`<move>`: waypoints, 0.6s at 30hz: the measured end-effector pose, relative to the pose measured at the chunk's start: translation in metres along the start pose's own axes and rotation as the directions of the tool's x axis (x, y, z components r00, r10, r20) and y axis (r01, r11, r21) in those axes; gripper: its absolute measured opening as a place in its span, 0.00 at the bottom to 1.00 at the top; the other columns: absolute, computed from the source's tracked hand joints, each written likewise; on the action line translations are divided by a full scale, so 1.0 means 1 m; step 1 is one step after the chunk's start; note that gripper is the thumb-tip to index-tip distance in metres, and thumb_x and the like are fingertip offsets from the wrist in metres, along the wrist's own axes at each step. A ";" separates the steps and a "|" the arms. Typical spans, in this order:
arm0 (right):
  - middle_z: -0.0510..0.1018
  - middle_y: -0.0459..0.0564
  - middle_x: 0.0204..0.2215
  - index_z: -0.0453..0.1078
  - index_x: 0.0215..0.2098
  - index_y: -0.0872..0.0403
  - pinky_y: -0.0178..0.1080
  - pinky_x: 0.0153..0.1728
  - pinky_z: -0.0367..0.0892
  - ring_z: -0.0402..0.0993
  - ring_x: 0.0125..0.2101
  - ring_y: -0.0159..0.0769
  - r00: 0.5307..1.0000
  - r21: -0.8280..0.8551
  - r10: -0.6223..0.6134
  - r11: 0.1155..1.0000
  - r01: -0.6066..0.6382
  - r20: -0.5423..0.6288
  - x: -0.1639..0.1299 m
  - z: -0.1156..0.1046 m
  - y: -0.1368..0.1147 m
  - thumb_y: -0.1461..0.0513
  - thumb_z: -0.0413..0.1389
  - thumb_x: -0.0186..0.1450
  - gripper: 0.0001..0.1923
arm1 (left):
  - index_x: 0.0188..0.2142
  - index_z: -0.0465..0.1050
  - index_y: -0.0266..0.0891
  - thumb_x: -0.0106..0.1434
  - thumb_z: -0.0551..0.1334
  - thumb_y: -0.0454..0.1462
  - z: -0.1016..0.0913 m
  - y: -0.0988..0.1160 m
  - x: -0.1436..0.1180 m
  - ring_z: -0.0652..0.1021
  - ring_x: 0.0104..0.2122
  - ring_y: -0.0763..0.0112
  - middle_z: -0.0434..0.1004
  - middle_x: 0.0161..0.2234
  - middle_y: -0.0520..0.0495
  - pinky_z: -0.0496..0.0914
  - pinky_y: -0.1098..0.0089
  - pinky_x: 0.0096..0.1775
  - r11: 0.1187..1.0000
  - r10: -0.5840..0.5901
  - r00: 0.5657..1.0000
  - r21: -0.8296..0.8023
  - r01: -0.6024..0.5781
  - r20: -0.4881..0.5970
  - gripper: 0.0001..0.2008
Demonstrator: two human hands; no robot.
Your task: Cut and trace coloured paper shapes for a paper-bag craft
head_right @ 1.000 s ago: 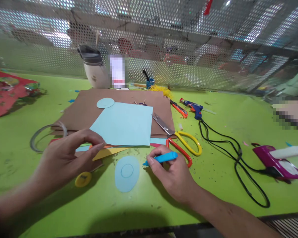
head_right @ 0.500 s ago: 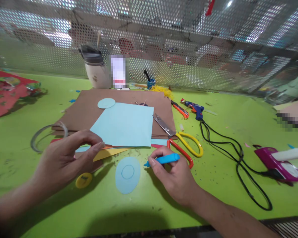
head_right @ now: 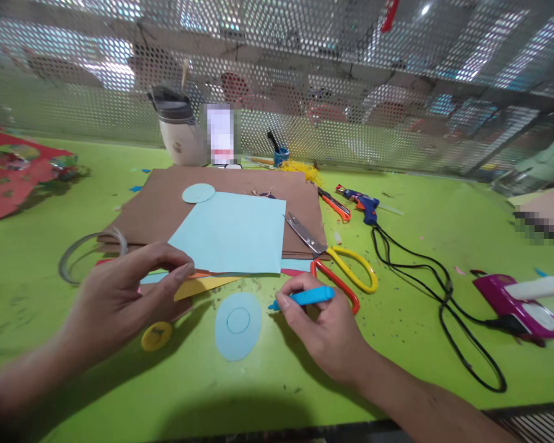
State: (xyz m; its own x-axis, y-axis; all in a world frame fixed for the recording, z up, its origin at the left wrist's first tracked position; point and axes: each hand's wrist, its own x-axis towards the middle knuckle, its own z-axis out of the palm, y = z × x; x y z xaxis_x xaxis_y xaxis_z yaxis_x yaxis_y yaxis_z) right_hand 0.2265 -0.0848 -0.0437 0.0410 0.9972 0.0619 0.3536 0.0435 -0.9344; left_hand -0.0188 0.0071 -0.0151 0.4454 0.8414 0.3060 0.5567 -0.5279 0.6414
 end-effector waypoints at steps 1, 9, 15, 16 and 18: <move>0.67 0.43 0.22 0.68 0.33 0.52 0.34 0.19 0.58 0.61 0.20 0.29 1.000 0.000 -0.002 1.000 0.002 -0.001 0.000 0.000 0.000 0.58 0.53 0.66 0.07 | 0.32 0.69 0.40 0.63 0.57 0.40 0.000 0.000 0.000 0.73 0.26 0.73 0.73 0.28 0.52 0.71 0.72 0.29 1.000 0.002 1.000 0.002 -0.002 0.002 0.07; 0.68 0.44 0.23 0.68 0.33 0.51 0.34 0.20 0.58 0.61 0.21 0.30 1.000 0.004 0.003 1.000 -0.003 0.002 -0.001 0.000 0.001 0.57 0.53 0.66 0.07 | 0.31 0.69 0.40 0.62 0.57 0.39 0.001 0.000 0.001 0.71 0.24 0.74 0.72 0.27 0.52 0.70 0.73 0.28 0.999 0.039 0.999 0.023 -0.040 0.017 0.06; 0.69 0.45 0.24 0.68 0.32 0.51 0.35 0.20 0.58 0.63 0.22 0.31 1.000 -0.008 0.002 1.000 -0.002 0.001 0.000 -0.001 0.000 0.57 0.53 0.66 0.07 | 0.30 0.69 0.40 0.63 0.56 0.39 0.002 -0.001 0.001 0.72 0.25 0.74 0.73 0.27 0.51 0.68 0.74 0.27 0.999 0.043 0.999 0.032 -0.043 0.022 0.07; 0.69 0.45 0.24 0.68 0.33 0.51 0.35 0.20 0.58 0.63 0.22 0.30 1.000 -0.009 0.000 1.000 0.000 0.000 0.000 -0.001 0.000 0.57 0.53 0.66 0.07 | 0.30 0.69 0.40 0.63 0.56 0.39 0.002 0.000 0.001 0.72 0.25 0.74 0.73 0.28 0.51 0.68 0.75 0.27 0.998 0.045 0.999 0.032 -0.046 0.020 0.07; 0.70 0.44 0.25 0.68 0.33 0.51 0.34 0.21 0.58 0.63 0.22 0.30 1.000 -0.010 -0.003 1.000 0.003 -0.001 -0.001 -0.001 0.000 0.58 0.53 0.66 0.07 | 0.30 0.69 0.40 0.63 0.56 0.39 0.002 0.000 0.001 0.72 0.25 0.74 0.73 0.28 0.51 0.68 0.75 0.27 0.998 0.049 0.999 0.034 -0.049 0.018 0.07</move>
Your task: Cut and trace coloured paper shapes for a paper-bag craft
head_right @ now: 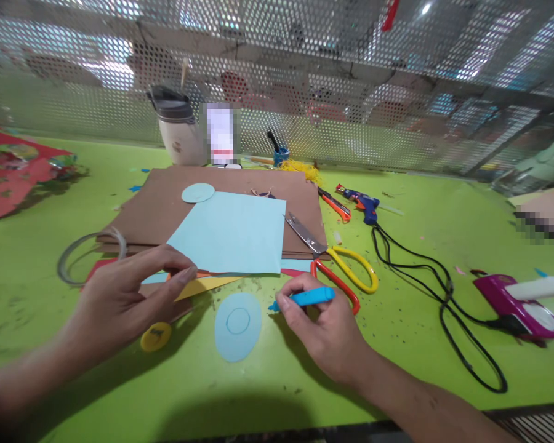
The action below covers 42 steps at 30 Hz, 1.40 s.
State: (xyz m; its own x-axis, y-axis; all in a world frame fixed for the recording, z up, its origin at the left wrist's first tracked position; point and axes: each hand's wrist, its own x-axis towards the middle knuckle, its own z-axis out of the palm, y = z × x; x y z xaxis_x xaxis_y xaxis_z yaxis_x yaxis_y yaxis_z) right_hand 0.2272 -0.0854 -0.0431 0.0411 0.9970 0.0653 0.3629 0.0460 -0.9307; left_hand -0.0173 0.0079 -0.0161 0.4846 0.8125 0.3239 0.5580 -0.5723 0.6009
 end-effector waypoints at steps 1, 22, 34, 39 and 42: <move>0.70 0.44 0.25 0.68 0.33 0.51 0.34 0.21 0.58 0.63 0.22 0.30 1.000 0.001 0.000 1.000 0.000 0.000 0.000 0.000 0.000 0.58 0.53 0.66 0.07 | 0.30 0.69 0.39 0.63 0.56 0.39 0.000 0.000 0.000 0.71 0.25 0.75 0.73 0.27 0.51 0.67 0.75 0.26 1.000 0.002 1.000 0.002 -0.002 0.003 0.07; 0.71 0.46 0.26 0.68 0.33 0.52 0.34 0.20 0.59 0.64 0.23 0.31 1.000 0.005 -0.009 1.000 0.009 0.006 0.000 0.000 0.000 0.58 0.53 0.66 0.07 | 0.30 0.69 0.39 0.63 0.56 0.37 -0.001 0.002 0.000 0.72 0.25 0.74 0.73 0.27 0.52 0.66 0.74 0.28 1.000 -0.008 1.000 0.017 0.008 0.019 0.07; 0.70 0.45 0.25 0.68 0.33 0.52 0.33 0.22 0.59 0.64 0.24 0.30 1.000 0.014 -0.011 1.000 0.011 0.000 0.000 0.001 0.000 0.59 0.53 0.66 0.06 | 0.31 0.69 0.40 0.64 0.55 0.36 0.000 0.001 -0.001 0.72 0.25 0.74 0.73 0.27 0.51 0.66 0.75 0.27 0.999 0.021 0.999 0.029 -0.022 0.027 0.07; 0.70 0.44 0.25 0.68 0.34 0.52 0.33 0.21 0.59 0.63 0.23 0.29 1.000 0.018 -0.024 1.000 0.024 0.001 0.000 0.001 0.002 0.59 0.53 0.67 0.06 | 0.30 0.70 0.39 0.64 0.55 0.37 0.000 0.000 0.000 0.72 0.25 0.75 0.73 0.27 0.52 0.66 0.76 0.27 0.999 0.013 1.000 0.034 -0.013 0.015 0.08; 0.69 0.44 0.25 0.68 0.34 0.51 0.32 0.21 0.59 0.63 0.23 0.29 1.000 0.027 -0.021 0.999 0.021 0.002 0.001 0.001 0.002 0.59 0.53 0.67 0.06 | 0.31 0.70 0.38 0.63 0.56 0.37 0.000 0.000 0.000 0.72 0.25 0.75 0.72 0.27 0.52 0.66 0.76 0.28 1.000 0.012 1.000 0.026 -0.013 0.024 0.07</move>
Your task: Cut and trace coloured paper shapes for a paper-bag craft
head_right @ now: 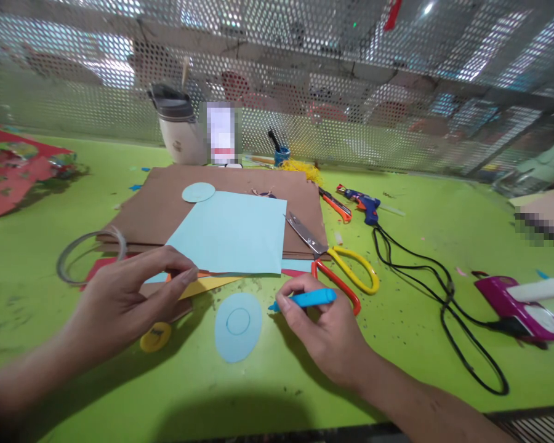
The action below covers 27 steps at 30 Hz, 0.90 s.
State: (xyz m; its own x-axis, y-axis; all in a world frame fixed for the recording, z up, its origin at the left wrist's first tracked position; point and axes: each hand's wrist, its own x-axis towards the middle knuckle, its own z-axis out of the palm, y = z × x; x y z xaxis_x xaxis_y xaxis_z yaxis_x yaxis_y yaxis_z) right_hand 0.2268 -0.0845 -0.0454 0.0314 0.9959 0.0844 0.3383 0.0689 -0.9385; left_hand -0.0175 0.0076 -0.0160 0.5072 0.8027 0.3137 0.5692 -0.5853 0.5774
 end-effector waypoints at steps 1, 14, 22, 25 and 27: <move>0.69 0.43 0.25 0.68 0.34 0.51 0.32 0.22 0.59 0.63 0.23 0.28 1.000 0.003 0.002 1.000 -0.002 0.001 0.000 0.000 0.000 0.59 0.53 0.67 0.06 | 0.31 0.70 0.38 0.63 0.56 0.36 0.000 0.000 0.000 0.72 0.25 0.75 0.72 0.27 0.52 0.66 0.76 0.28 1.000 0.001 1.000 -0.004 -0.001 0.002 0.07; 0.69 0.44 0.24 0.69 0.33 0.52 0.32 0.21 0.60 0.64 0.23 0.29 1.000 -0.025 -0.003 1.000 0.003 -0.001 0.000 0.000 -0.002 0.59 0.53 0.66 0.06 | 0.31 0.70 0.39 0.64 0.55 0.37 0.000 0.000 -0.001 0.72 0.25 0.75 0.72 0.27 0.52 0.65 0.76 0.28 1.000 0.008 1.000 -0.009 -0.008 0.010 0.08; 0.69 0.43 0.24 0.69 0.33 0.52 0.32 0.21 0.59 0.63 0.22 0.28 1.000 -0.033 0.000 0.999 0.001 0.002 -0.002 0.000 -0.002 0.60 0.53 0.66 0.05 | 0.30 0.69 0.39 0.64 0.55 0.36 0.001 0.000 0.000 0.72 0.25 0.76 0.72 0.26 0.53 0.64 0.75 0.28 1.000 0.015 1.000 0.009 -0.015 -0.005 0.07; 0.69 0.43 0.24 0.68 0.33 0.51 0.31 0.21 0.59 0.63 0.23 0.28 1.000 -0.033 0.004 0.999 -0.004 0.006 -0.002 -0.001 -0.001 0.60 0.53 0.66 0.05 | 0.31 0.69 0.39 0.64 0.55 0.36 0.001 0.000 -0.001 0.72 0.25 0.76 0.72 0.26 0.52 0.64 0.75 0.28 1.000 0.020 1.000 0.007 -0.020 -0.004 0.07; 0.69 0.43 0.24 0.68 0.33 0.51 0.31 0.21 0.59 0.63 0.23 0.28 1.000 -0.038 0.003 0.999 -0.003 0.008 -0.002 -0.001 -0.001 0.60 0.53 0.66 0.05 | 0.31 0.70 0.39 0.64 0.54 0.35 0.001 -0.001 -0.001 0.72 0.25 0.75 0.73 0.27 0.52 0.64 0.75 0.28 1.000 0.024 1.000 0.006 -0.024 -0.006 0.07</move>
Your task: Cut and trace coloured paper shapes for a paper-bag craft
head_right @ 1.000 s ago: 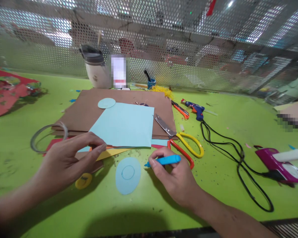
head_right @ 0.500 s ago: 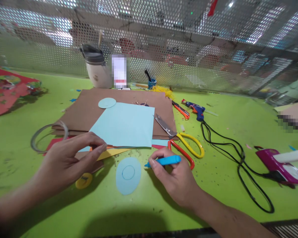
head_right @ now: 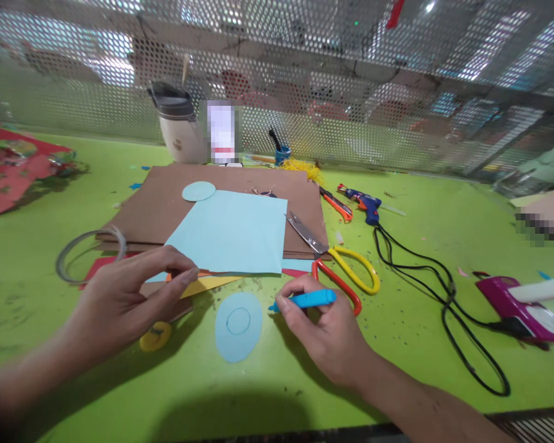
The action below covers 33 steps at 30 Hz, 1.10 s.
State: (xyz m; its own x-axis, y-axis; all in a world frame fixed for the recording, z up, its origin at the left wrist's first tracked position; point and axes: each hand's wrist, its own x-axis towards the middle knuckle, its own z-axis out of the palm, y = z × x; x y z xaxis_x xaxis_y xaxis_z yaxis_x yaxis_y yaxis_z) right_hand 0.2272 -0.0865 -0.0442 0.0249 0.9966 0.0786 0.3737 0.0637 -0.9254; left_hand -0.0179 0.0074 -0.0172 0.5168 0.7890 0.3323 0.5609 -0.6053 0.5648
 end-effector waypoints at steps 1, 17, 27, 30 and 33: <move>0.69 0.43 0.24 0.68 0.33 0.51 0.31 0.21 0.59 0.63 0.23 0.28 1.000 -0.002 -0.002 1.000 0.002 0.000 0.000 0.000 0.000 0.60 0.53 0.66 0.05 | 0.31 0.70 0.39 0.64 0.54 0.35 0.000 0.000 0.000 0.72 0.25 0.76 0.73 0.27 0.52 0.64 0.75 0.28 1.000 0.002 1.000 0.003 -0.002 -0.001 0.07; 0.69 0.44 0.23 0.68 0.33 0.52 0.33 0.20 0.59 0.63 0.22 0.29 1.000 -0.003 0.011 1.000 -0.011 0.003 0.002 0.002 -0.002 0.59 0.53 0.66 0.06 | 0.31 0.70 0.39 0.64 0.55 0.37 -0.001 0.002 0.001 0.72 0.25 0.75 0.73 0.26 0.52 0.64 0.74 0.29 1.000 -0.016 1.000 0.004 0.016 0.023 0.08; 0.63 0.40 0.17 0.69 0.34 0.52 0.33 0.19 0.58 0.61 0.19 0.29 1.000 0.096 -0.004 0.995 0.003 0.007 0.001 0.003 0.003 0.57 0.52 0.67 0.08 | 0.31 0.70 0.39 0.64 0.54 0.37 -0.001 0.000 0.001 0.72 0.25 0.74 0.73 0.27 0.51 0.64 0.73 0.30 1.000 0.005 0.999 -0.008 -0.005 0.037 0.08; 0.69 0.42 0.20 0.72 0.37 0.51 0.33 0.21 0.63 0.66 0.21 0.30 0.998 0.063 -0.053 0.996 0.055 -0.034 0.003 0.002 0.001 0.59 0.53 0.66 0.07 | 0.31 0.70 0.39 0.64 0.54 0.37 -0.001 0.000 0.001 0.72 0.25 0.74 0.73 0.27 0.52 0.64 0.72 0.30 1.000 0.009 0.999 -0.006 -0.009 0.041 0.08; 0.77 0.46 0.30 0.72 0.41 0.49 0.34 0.30 0.70 0.74 0.29 0.33 0.989 -0.066 -0.125 0.991 0.120 -0.082 0.005 0.001 0.000 0.62 0.54 0.65 0.07 | 0.31 0.70 0.39 0.64 0.55 0.37 0.000 0.000 0.001 0.72 0.25 0.75 0.73 0.26 0.52 0.64 0.73 0.30 1.000 0.011 0.999 -0.009 -0.011 0.036 0.08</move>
State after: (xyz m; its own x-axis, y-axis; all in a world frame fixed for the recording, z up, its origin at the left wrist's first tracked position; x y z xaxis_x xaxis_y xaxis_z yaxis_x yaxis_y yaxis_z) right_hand 0.2267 -0.0818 -0.0436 0.0540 0.9731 0.2238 0.4343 0.1789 -0.8828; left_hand -0.0176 0.0079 -0.0164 0.5461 0.7780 0.3106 0.5497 -0.6126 0.5679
